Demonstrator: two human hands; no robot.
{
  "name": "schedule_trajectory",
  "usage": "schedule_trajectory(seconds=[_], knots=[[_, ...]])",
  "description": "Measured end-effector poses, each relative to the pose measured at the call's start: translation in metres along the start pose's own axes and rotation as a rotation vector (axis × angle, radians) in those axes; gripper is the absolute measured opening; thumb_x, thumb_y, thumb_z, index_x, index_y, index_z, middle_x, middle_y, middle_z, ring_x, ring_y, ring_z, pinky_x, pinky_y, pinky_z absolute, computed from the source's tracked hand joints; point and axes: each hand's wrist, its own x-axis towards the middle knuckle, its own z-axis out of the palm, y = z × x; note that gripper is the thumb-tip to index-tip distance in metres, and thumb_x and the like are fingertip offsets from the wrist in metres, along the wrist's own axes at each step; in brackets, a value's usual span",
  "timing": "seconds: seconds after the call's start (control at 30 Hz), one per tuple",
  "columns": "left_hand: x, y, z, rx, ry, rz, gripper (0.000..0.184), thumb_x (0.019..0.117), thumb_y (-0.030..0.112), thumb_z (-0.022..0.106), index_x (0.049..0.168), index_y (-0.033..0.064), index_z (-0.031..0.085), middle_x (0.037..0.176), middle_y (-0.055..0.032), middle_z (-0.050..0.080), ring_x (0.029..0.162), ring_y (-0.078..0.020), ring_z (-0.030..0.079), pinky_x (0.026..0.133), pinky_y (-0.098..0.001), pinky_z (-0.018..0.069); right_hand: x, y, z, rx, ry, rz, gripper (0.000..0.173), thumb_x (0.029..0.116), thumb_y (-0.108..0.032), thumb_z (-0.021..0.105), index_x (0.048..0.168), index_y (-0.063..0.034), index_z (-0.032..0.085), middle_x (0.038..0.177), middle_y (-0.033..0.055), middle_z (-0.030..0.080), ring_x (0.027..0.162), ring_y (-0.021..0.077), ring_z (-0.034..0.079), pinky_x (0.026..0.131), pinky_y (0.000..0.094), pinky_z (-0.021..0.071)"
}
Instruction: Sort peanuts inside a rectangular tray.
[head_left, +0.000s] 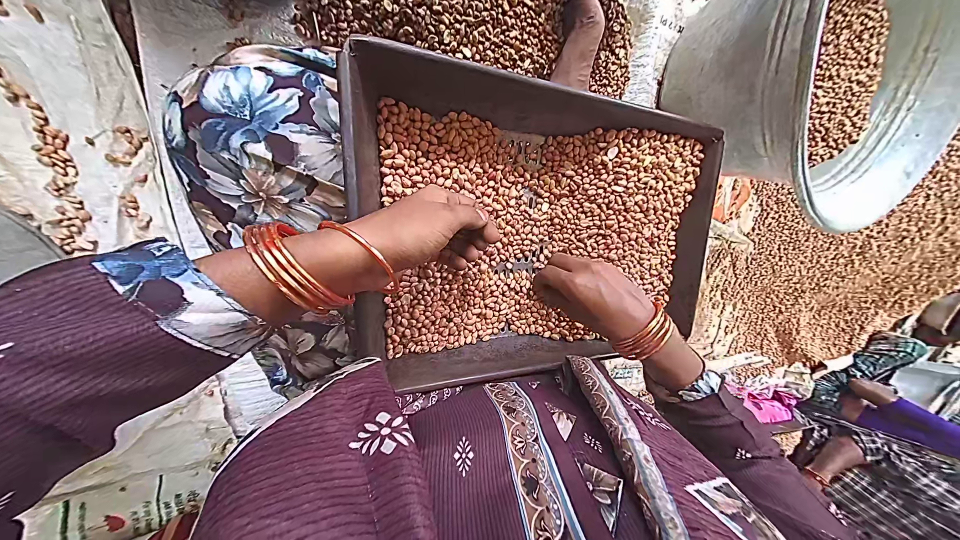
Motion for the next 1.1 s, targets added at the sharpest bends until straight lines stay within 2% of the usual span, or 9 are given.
schedule_trajectory(seconds=[0.17, 0.5, 0.6, 0.67, 0.8, 0.87, 0.93, 1.0, 1.1], knots=[[0.0, -0.001, 0.002, 0.004, -0.008, -0.02, 0.031, 0.1119, 0.018, 0.04, 0.098, 0.0071, 0.065, 0.082, 0.0, 0.068, 0.07, -0.0059, 0.066, 0.065, -0.019, 0.0554, -0.004, -0.006, 0.011, -0.171, 0.106, 0.045, 0.01, 0.0956, -0.009, 0.065, 0.09, -0.002, 0.069, 0.082, 0.0144, 0.064, 0.071, 0.0312, 0.069, 0.052, 0.0415, 0.0539], [0.0, -0.002, 0.004, 0.042, -0.049, -0.028, 0.027, 0.1122, 0.015, 0.039, 0.111, 0.0038, 0.064, 0.1, -0.0049, 0.072, 0.086, -0.0111, 0.072, 0.079, -0.0244, 0.0597, 0.008, -0.019, 0.011, -0.208, 0.053, 0.147, 0.008, 0.0918, -0.005, 0.067, 0.098, 0.0007, 0.067, 0.088, 0.0182, 0.063, 0.077, 0.0352, 0.069, 0.056, 0.0422, 0.0556], [0.001, -0.005, 0.005, 0.033, -0.044, -0.016, 0.042, 0.1145, 0.029, 0.03, 0.117, 0.0057, 0.065, 0.112, -0.0074, 0.071, 0.099, -0.0157, 0.072, 0.086, -0.0305, 0.0595, 0.019, -0.031, -0.016, 0.001, 0.278, -0.037, 0.008, 0.0943, -0.007, 0.063, 0.097, -0.0032, 0.069, 0.087, 0.011, 0.065, 0.075, 0.0232, 0.067, 0.061, 0.0336, 0.0557], [0.001, -0.005, 0.005, -0.006, -0.043, -0.018, 0.055, 0.1137, 0.041, 0.023, 0.118, 0.0067, 0.066, 0.109, -0.0075, 0.073, 0.099, -0.0179, 0.073, 0.086, -0.0335, 0.06, 0.027, -0.04, -0.044, 0.052, 0.453, -0.095, 0.014, 0.1002, -0.007, 0.059, 0.105, -0.0034, 0.072, 0.101, 0.0123, 0.071, 0.087, 0.0195, 0.071, 0.074, 0.0304, 0.0598], [-0.002, 0.008, -0.001, -0.016, 0.031, 0.036, 0.042, 0.114, 0.028, 0.032, 0.102, 0.0088, 0.067, 0.088, -0.0012, 0.069, 0.074, -0.0095, 0.067, 0.067, -0.0239, 0.0565, 0.047, -0.002, -0.086, -0.191, 0.539, 0.244, 0.027, 0.1053, -0.007, 0.047, 0.119, -0.005, 0.07, 0.106, 0.0172, 0.071, 0.084, 0.0299, 0.071, 0.07, 0.0451, 0.0573], [-0.002, 0.018, -0.009, 0.006, 0.098, 0.1, 0.033, 0.1124, 0.019, 0.037, 0.1, 0.0098, 0.067, 0.082, 0.0009, 0.064, 0.068, -0.006, 0.06, 0.06, -0.0186, 0.0498, 0.069, 0.018, -0.084, -0.287, 0.26, 0.582, 0.029, 0.1077, -0.013, 0.044, 0.127, -0.0038, 0.064, 0.113, 0.0238, 0.068, 0.093, 0.0437, 0.07, 0.074, 0.0593, 0.0542], [-0.003, 0.027, -0.016, -0.013, 0.166, 0.148, 0.032, 0.1115, 0.017, 0.039, 0.098, 0.0119, 0.067, 0.079, 0.0032, 0.062, 0.065, -0.0039, 0.057, 0.057, -0.0161, 0.0457, 0.096, 0.018, -0.065, -0.294, -0.027, 0.765, 0.033, 0.1034, -0.006, 0.048, 0.136, 0.003, 0.05, 0.125, 0.0294, 0.06, 0.099, 0.0493, 0.068, 0.076, 0.0619, 0.0546], [-0.005, 0.035, -0.021, -0.058, 0.225, 0.186, 0.032, 0.1114, 0.017, 0.039, 0.095, 0.0128, 0.067, 0.077, 0.0044, 0.061, 0.063, -0.0032, 0.055, 0.055, -0.0151, 0.0445, 0.104, 0.009, -0.05, -0.167, -0.026, 0.56, 0.04, 0.1001, -0.003, 0.051, 0.14, 0.0, 0.047, 0.128, 0.025, 0.057, 0.092, 0.0397, 0.07, 0.074, 0.0517, 0.0581], [-0.008, 0.042, -0.028, -0.092, 0.29, 0.239, 0.034, 0.1112, 0.016, 0.039, 0.094, 0.0129, 0.068, 0.076, 0.0043, 0.061, 0.062, -0.0038, 0.056, 0.055, -0.0153, 0.0459, 0.094, 0.015, -0.047, 0.16, 0.215, 0.093, 0.044, 0.1009, -0.005, 0.047, 0.144, -0.008, 0.053, 0.124, 0.0154, 0.063, 0.097, 0.0257, 0.069, 0.08, 0.0437, 0.06]])
